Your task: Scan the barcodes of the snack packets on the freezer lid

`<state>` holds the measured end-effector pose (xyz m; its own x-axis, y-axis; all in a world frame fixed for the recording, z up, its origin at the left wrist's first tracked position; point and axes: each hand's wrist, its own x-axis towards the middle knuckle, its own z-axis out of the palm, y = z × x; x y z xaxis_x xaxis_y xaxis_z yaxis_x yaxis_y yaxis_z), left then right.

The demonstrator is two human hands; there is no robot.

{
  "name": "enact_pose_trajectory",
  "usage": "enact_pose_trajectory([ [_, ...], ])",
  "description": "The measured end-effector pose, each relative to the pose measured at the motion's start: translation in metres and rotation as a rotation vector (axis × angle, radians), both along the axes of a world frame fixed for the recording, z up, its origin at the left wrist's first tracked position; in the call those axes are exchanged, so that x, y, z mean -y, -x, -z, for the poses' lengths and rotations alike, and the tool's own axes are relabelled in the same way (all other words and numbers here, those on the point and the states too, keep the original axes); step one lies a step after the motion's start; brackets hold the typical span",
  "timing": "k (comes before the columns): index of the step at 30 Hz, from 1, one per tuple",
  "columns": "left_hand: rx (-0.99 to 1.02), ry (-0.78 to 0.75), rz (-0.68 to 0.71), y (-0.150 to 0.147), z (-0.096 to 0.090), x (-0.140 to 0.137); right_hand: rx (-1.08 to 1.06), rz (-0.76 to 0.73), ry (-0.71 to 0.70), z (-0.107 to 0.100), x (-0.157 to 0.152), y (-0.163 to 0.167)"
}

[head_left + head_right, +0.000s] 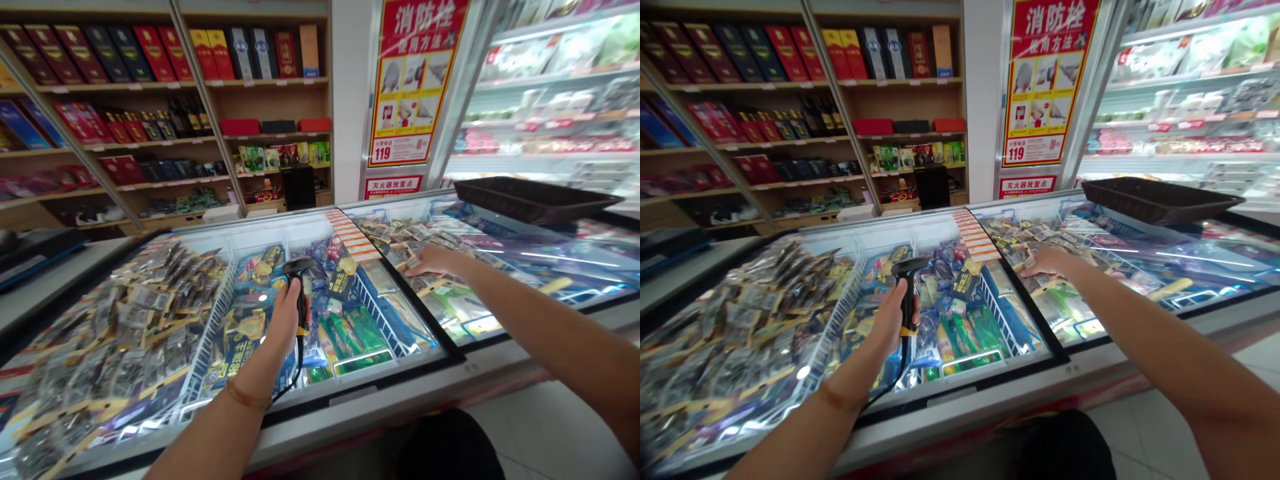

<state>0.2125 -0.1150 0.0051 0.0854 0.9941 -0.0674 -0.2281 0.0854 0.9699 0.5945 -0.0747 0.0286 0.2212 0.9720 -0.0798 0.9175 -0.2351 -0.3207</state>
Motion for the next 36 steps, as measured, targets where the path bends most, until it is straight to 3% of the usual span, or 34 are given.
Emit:
enact_pose_trajectory([
  [3,0.018,0.017,0.001,0.002,0.0,0.001,0.027,-0.06,0.123,-0.015,-0.012,0.008],
  [7,0.014,0.025,0.019,0.002,0.002,0.002,0.136,-0.035,-0.145,-0.029,-0.033,0.035],
  [9,0.014,0.032,0.044,0.0,0.003,0.004,-0.028,-0.046,-0.291,-0.027,-0.044,0.058],
  [11,0.019,0.033,0.076,-0.001,0.002,0.006,-0.383,-0.065,-0.37,-0.02,-0.056,0.087],
  [14,0.023,0.031,0.139,-0.002,0.002,0.01,-0.849,-0.074,-0.375,-0.002,-0.074,0.13],
  [16,0.008,0.006,0.158,-0.003,0.002,0.012,-0.925,-0.084,-0.444,0.013,-0.086,0.154],
  [19,-0.036,-0.057,0.147,-0.003,0.003,0.014,-0.796,-0.171,-0.58,0.036,-0.1,0.177],
  [24,-0.111,-0.092,0.153,-0.005,0.004,0.016,-0.706,-0.354,-0.524,0.06,-0.109,0.181],
  [36,-0.156,-0.082,0.21,-0.01,0.004,0.02,-1.138,-0.231,-0.387,0.06,-0.112,0.172],
])
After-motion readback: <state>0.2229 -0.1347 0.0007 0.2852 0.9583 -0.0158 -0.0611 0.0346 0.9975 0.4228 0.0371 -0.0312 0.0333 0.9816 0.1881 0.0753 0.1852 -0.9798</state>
